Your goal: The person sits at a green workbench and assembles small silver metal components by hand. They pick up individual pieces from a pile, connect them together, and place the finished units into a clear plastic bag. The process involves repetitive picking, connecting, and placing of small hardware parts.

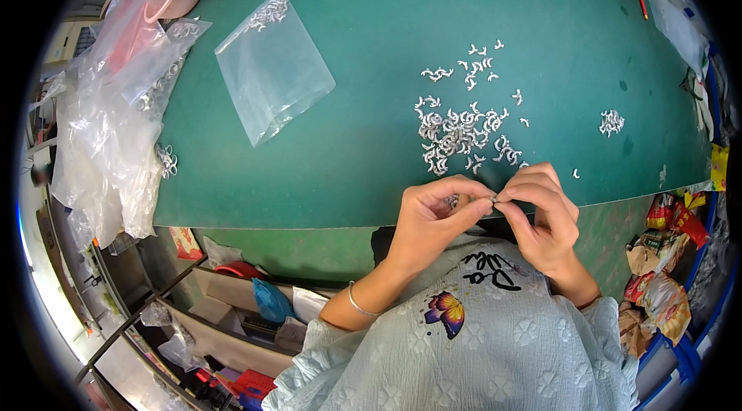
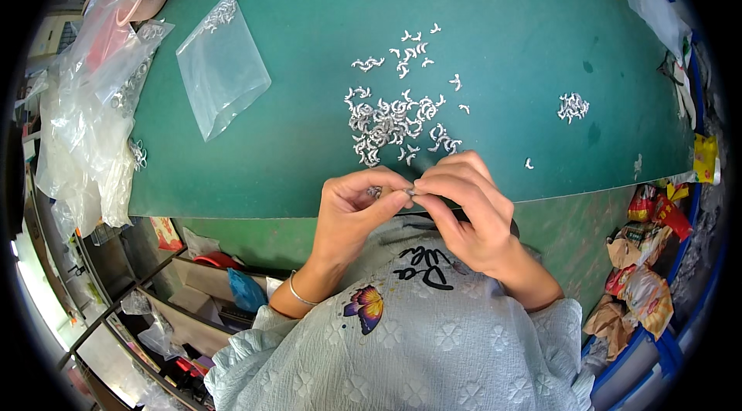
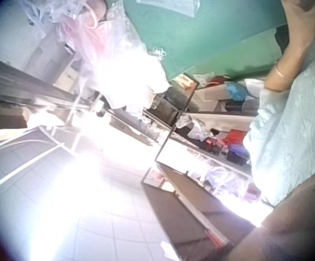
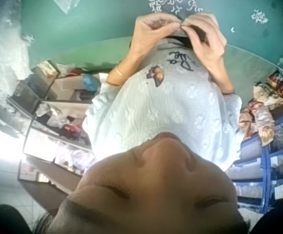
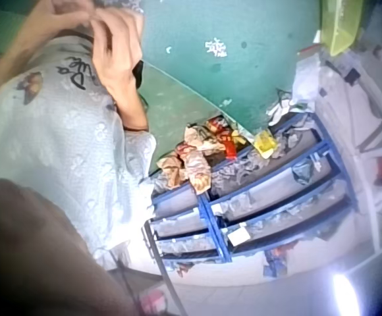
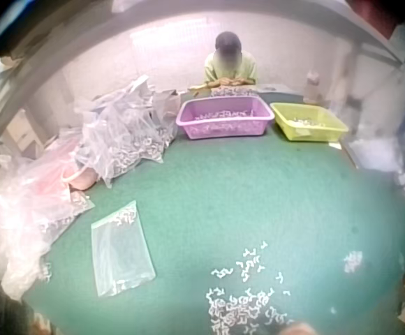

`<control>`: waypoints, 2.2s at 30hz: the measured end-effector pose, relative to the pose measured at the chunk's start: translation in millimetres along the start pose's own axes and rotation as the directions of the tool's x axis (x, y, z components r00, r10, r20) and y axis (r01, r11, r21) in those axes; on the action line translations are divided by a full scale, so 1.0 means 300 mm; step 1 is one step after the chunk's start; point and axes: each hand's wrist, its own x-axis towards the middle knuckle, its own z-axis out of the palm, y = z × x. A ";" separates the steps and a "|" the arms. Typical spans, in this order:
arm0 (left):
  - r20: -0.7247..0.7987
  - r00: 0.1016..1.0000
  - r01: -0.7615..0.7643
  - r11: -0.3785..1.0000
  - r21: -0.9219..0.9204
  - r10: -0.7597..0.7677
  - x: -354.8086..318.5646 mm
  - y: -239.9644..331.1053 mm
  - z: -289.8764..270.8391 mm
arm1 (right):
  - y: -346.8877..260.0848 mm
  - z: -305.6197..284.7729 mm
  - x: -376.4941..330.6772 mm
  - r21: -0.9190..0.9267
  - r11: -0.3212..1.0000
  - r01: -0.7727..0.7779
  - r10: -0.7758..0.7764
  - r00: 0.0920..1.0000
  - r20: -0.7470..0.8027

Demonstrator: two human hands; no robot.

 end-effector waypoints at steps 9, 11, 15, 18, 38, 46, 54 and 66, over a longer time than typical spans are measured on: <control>0.046 0.998 -0.048 0.999 -0.001 0.048 -0.004 -0.005 0.003 | -0.017 -0.004 0.004 0.047 0.999 -0.027 0.028 0.999 -0.022; 0.051 0.998 -0.047 0.999 0.005 0.047 -0.004 -0.006 0.004 | -0.019 -0.004 0.000 0.051 0.998 -0.040 0.041 0.999 -0.029; 0.040 0.998 -0.058 0.998 0.035 0.056 -0.006 0.001 0.014 | -0.018 -0.002 0.002 0.034 0.998 -0.047 0.048 0.998 -0.033; 0.012 0.999 -0.042 0.997 0.064 0.041 -0.012 0.001 0.021 | -0.028 0.009 -0.013 0.148 0.953 -0.264 0.271 0.962 -0.030; -0.150 0.986 0.065 0.997 -0.046 -0.071 -0.006 -0.029 -0.010 | 0.048 0.039 0.007 -0.147 0.977 -0.152 0.154 0.988 0.005; -0.074 0.997 0.003 0.993 -0.117 -0.012 -0.003 -0.035 -0.011 | 0.005 0.026 0.017 -0.102 0.989 -0.108 0.108 0.994 -0.013; -0.036 0.987 -0.161 0.961 -0.223 0.157 -0.002 -0.042 0.010 | -0.009 0.029 0.006 0.036 0.993 -0.109 0.109 0.994 -0.009; -0.063 0.985 -0.169 0.977 -0.129 0.162 -0.001 -0.032 0.018 | -0.026 0.021 0.005 -0.154 0.988 -0.009 0.006 1.000 -0.017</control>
